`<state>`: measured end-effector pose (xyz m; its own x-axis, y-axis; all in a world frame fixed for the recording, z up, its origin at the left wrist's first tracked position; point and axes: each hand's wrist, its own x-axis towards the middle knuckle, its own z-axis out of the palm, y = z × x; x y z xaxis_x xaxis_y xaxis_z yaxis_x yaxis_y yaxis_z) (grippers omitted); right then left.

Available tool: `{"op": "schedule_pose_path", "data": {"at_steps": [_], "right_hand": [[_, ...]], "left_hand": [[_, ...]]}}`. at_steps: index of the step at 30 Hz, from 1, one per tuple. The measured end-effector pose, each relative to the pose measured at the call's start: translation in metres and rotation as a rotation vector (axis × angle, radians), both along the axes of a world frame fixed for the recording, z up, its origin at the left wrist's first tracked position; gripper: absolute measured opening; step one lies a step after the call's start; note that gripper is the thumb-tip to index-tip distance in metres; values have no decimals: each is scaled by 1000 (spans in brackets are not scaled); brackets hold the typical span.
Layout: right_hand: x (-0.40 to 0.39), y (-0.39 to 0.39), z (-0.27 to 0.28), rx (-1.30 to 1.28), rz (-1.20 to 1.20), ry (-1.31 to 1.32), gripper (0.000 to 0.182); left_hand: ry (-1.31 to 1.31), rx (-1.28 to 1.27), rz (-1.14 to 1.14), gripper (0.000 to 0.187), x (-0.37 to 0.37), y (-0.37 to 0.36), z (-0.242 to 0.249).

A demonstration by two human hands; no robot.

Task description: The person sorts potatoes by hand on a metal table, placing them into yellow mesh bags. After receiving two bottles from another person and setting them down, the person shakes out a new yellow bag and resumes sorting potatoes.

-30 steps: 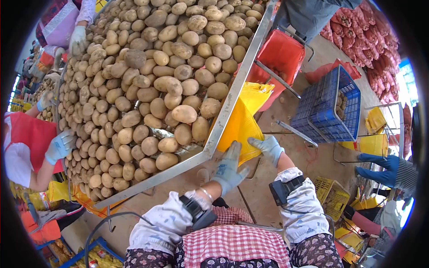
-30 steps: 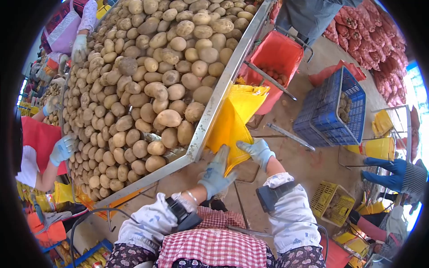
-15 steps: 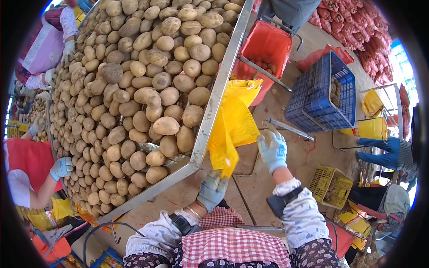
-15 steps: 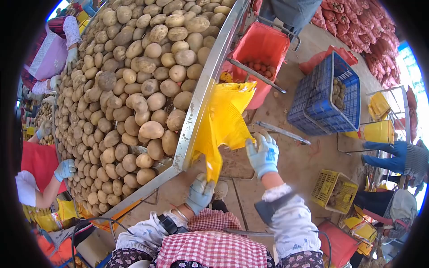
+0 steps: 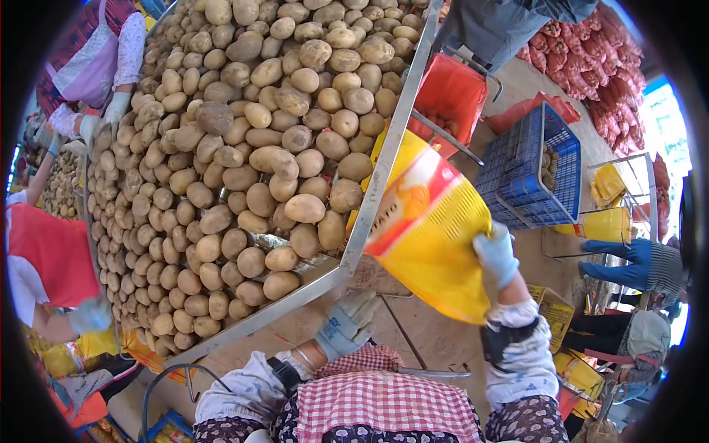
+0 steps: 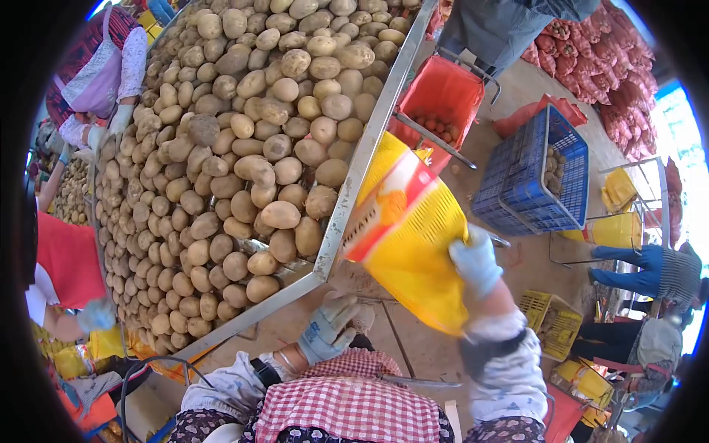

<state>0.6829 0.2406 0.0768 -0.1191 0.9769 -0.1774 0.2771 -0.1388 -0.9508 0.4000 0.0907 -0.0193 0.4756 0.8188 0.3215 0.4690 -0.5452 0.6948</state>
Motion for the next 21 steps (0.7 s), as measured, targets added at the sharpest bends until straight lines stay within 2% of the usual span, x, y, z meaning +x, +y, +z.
{"op": "schedule_pose_path", "data": {"at_steps": [1,2,3,4,5,6,7,8,9,11,12,14,15,16,18,19,20,21], "right_hand": [[10,-21,16,-87,69,150,19],[30,-41,33,-240,148,170,20],[54,-65,49,-398,223,192,23],[81,-104,62,-309,150,14,24],[85,-124,92,-182,203,-387,21],[88,-144,123,-79,234,-797,18],[107,-168,130,57,247,-822,15],[90,-178,156,-101,-26,-629,15],[90,-190,169,-99,-89,-554,14],[105,-211,190,-50,-60,-536,12],[112,-220,199,-28,-57,-550,12],[131,-236,214,7,-60,-589,11],[143,-242,219,20,-52,-605,11],[158,-251,223,28,-63,-626,12],[194,-260,222,57,-97,-667,13],[217,-265,216,69,-131,-688,14],[244,-267,205,87,-174,-713,16],[277,-271,191,101,-239,-759,17]], "left_hand": [[-39,-118,31,57,-4,-6,-3],[-77,-236,61,60,-7,-7,-5],[-84,-234,50,60,-5,-6,-6],[-107,-327,119,69,0,-2,-6],[-128,-419,186,77,8,3,-7],[-133,-418,167,77,19,8,-18],[-186,-484,284,82,33,14,-34],[-237,-553,402,88,45,21,-37],[-237,-551,378,88,54,29,-39],[-475,-889,481,95,70,50,-32],[-473,-884,465,95,78,57,-43],[-623,-1011,654,102,94,71,-69],[-705,-1092,678,93,98,74,-73],[-704,-1093,672,93,98,75,-74],[-1102,-1584,-170,74,102,74,-74],[-1128,-1749,-246,52,106,66,-48],[-1114,-1757,-254,52,112,60,-52],[-1021,-1632,-290,46,116,54,-59]]}}
